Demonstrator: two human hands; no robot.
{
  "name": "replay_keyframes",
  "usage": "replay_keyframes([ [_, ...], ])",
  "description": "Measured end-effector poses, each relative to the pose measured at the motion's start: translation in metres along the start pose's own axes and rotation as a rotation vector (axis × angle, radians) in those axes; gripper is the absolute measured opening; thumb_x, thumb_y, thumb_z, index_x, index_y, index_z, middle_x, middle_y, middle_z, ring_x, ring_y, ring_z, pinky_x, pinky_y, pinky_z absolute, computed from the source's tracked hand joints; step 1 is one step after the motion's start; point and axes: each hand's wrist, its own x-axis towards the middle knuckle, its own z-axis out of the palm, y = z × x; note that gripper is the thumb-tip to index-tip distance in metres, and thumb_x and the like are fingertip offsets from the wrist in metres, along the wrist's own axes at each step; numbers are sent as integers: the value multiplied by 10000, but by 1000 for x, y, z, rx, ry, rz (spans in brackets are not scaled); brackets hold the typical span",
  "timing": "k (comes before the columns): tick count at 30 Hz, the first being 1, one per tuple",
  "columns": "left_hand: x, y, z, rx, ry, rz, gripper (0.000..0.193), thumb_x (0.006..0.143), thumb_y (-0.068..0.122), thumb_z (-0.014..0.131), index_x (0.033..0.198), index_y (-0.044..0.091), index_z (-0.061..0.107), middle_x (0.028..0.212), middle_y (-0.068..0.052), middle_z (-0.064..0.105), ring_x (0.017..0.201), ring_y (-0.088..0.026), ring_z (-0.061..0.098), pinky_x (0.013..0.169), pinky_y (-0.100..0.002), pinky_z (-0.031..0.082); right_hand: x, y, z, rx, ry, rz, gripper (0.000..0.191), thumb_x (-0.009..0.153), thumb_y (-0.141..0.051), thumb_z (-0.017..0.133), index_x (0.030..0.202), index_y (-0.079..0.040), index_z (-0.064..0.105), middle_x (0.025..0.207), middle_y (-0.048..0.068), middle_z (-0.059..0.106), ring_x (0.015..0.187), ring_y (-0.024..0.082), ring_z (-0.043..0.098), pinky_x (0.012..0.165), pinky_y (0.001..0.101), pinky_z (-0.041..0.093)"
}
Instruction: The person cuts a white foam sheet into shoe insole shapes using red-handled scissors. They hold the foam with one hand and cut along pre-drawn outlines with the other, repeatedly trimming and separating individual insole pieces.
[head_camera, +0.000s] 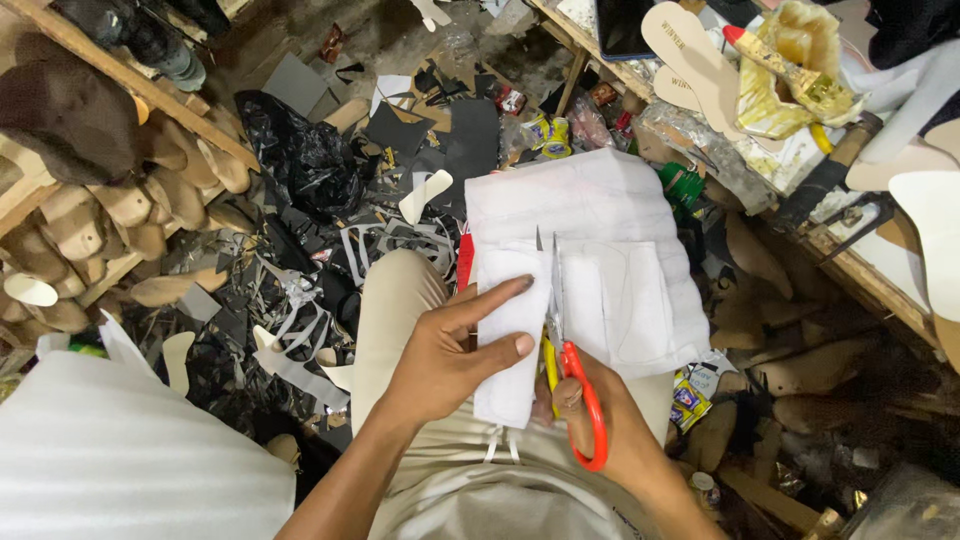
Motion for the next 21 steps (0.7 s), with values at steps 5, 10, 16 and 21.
replay_keyframes([
  [5,-1,8,-15,49,-132,87,572,880,83,783,1426,39,619,1242,-72,684,1107,-111,611,966,-264,495,1,-26,-18,68,-140,48,494,1011,-382,330,1190,-30,627,733,22,570,652,130,558,597,283,479],
  [10,5,27,-41,130,-248,22,550,860,70,781,1393,62,645,1261,-71,691,1117,-121,623,977,-267,487,3,-36,-41,239,-291,192,389,842,-121,629,1209,9,639,727,30,537,649,124,518,600,279,503],
  [16,15,27,-72,311,-353,-31,579,852,119,793,1413,99,649,1256,-132,719,1031,-167,642,913,-273,504,4,-33,-53,93,-269,483,306,838,-85,624,1133,-51,696,757,5,624,622,96,516,553,264,439],
  [21,21,26,-66,-625,-25,-70,737,917,187,759,1571,153,419,1316,-210,679,925,-294,723,788,-417,588,1,-26,-35,169,-154,362,250,865,-49,617,1101,-47,699,787,8,642,654,58,565,570,225,474],
])
